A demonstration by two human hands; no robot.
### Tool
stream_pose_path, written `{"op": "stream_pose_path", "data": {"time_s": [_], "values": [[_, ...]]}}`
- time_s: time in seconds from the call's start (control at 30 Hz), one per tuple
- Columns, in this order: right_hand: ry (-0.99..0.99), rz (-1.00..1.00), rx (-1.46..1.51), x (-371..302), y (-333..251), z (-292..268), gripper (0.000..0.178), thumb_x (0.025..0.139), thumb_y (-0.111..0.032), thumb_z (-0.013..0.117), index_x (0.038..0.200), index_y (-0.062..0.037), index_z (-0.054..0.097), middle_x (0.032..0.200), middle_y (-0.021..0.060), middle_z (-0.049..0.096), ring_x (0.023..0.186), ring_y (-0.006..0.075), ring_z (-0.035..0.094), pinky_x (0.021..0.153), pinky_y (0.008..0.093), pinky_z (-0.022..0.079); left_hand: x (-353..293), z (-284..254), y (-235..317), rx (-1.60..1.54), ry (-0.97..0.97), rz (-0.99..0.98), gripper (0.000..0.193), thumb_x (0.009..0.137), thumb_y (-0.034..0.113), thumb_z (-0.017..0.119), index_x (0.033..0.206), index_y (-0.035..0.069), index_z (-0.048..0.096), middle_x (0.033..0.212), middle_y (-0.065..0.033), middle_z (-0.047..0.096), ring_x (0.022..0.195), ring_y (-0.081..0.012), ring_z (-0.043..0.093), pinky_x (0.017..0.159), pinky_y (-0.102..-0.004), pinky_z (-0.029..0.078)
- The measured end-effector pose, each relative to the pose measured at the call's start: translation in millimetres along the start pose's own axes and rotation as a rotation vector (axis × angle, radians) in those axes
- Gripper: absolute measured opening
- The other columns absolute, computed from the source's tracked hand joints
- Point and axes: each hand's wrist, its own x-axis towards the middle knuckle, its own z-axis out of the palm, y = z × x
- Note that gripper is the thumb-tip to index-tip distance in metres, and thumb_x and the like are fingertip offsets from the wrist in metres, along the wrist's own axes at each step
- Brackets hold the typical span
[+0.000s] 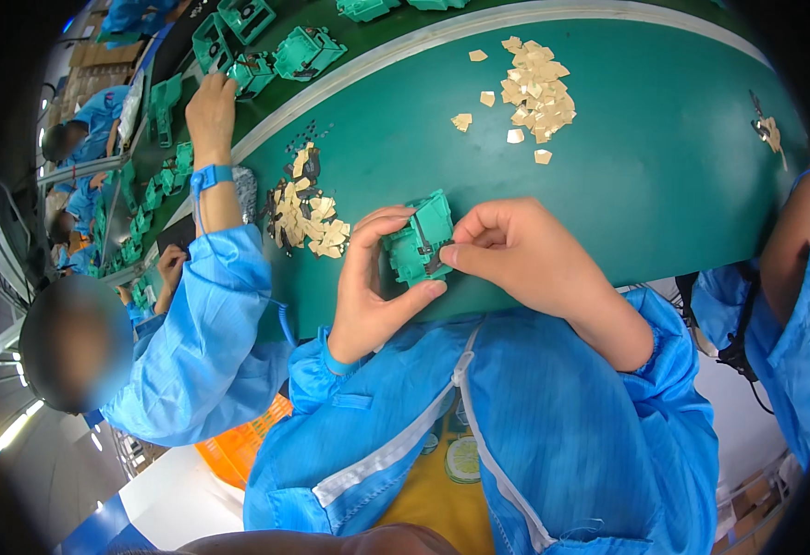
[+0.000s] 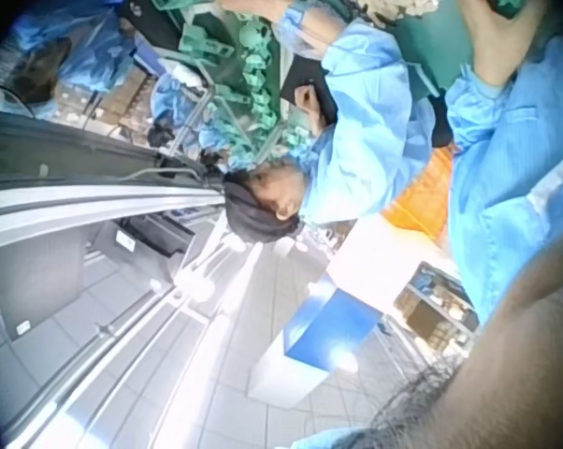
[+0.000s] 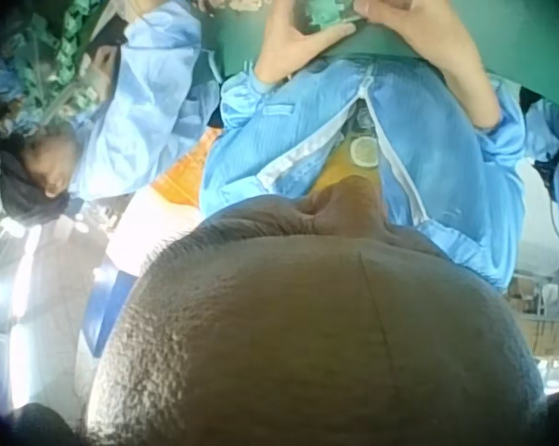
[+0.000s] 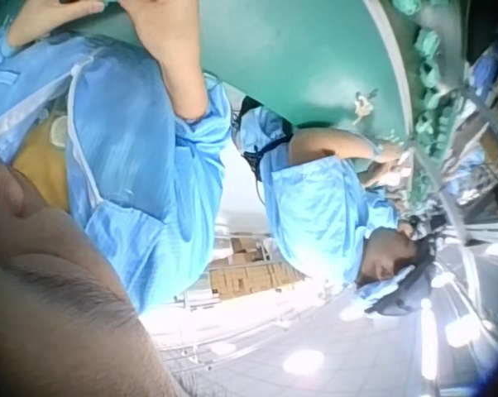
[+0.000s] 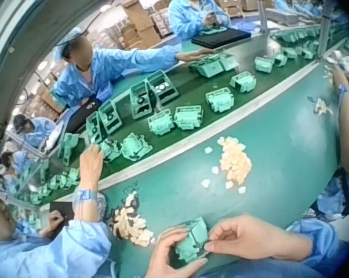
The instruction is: The person picks up a green plastic housing, inserts a small black component into it, and then applies a small tan adhesive strip to the assembly before placing it back on the work surface.
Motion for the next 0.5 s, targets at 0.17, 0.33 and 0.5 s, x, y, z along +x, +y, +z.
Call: {"op": "stream_pose_path", "data": {"time_s": [0.17,0.33,0.5], "values": [[0.035,-0.037,-0.073,-6.3,-2.6,8.1,0.013,0.094,-0.01,0.071,0.089,0.0011,0.067,0.079,0.0007,0.067,0.073,0.0047,0.06,0.064,0.0225,0.047,-6.8,3.4,7.6,-0.158,0.078,-0.125,0.065,0.078,0.006,0.084,0.133,0.005,0.051,0.136,-0.0152,0.053,0.129,-0.0295,0.051,0.11,-0.0419,0.041],[0.08,-0.061,-0.177,-10.3,-7.4,11.7,0.016,0.093,-0.011,0.072,0.089,0.0031,0.066,0.077,0.0019,0.067,0.073,0.0058,0.06,0.063,0.0245,0.048,-7.2,5.9,11.9,-0.296,0.072,-0.12,0.064,0.081,0.0,0.08,0.135,0.004,0.047,0.138,-0.015,0.049,0.131,-0.0255,0.05,0.111,-0.0392,0.04],[0.119,-0.114,-0.267,-13.8,-7.8,15.8,0.016,0.092,-0.01,0.073,0.091,0.0038,0.066,0.08,0.0056,0.069,0.074,0.0101,0.064,0.068,0.0272,0.053,-8.7,6.6,7.1,-0.327,0.057,-0.079,0.066,0.08,-0.004,0.078,0.136,0.004,0.044,0.138,-0.0158,0.047,0.132,-0.0258,0.048,0.111,-0.0401,0.04]]}}
